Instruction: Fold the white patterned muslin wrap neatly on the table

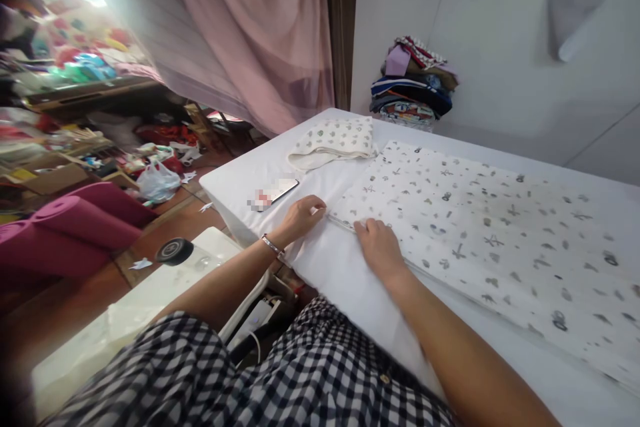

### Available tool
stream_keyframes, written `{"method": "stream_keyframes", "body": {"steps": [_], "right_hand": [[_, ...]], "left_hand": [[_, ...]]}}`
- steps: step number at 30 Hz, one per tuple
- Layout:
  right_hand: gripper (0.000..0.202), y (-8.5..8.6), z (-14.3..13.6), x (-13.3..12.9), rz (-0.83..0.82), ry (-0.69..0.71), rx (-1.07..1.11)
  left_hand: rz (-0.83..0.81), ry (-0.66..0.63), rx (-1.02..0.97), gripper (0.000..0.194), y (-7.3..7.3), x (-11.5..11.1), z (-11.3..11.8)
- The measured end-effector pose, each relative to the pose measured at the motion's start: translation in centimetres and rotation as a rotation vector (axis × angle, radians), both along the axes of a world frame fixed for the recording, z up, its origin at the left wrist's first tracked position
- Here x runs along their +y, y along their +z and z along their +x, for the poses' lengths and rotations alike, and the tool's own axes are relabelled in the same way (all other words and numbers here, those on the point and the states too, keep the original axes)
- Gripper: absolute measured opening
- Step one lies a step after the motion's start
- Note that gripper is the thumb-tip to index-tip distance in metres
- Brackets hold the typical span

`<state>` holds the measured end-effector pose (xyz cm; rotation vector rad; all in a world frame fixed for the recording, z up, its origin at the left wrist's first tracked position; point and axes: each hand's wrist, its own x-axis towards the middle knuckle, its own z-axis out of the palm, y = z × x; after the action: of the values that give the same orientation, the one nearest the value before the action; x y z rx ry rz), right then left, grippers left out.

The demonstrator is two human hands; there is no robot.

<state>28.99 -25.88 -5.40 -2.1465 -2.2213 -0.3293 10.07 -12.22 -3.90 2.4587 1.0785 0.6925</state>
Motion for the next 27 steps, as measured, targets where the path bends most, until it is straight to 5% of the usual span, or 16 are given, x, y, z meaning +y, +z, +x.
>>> {"method": "stream_keyframes", "body": {"steps": [8,27], "right_hand": [[0.037,-0.1,0.0,0.0,0.013,-0.013,0.001],[0.035,-0.4,0.2,0.0,0.037,0.007,0.001]], "left_hand": [[-0.125,0.105,0.089,0.018,0.9,-0.4,0.8],[-0.192,0.159,0.102,0.017,-0.4,-1.7,1.3]]}}
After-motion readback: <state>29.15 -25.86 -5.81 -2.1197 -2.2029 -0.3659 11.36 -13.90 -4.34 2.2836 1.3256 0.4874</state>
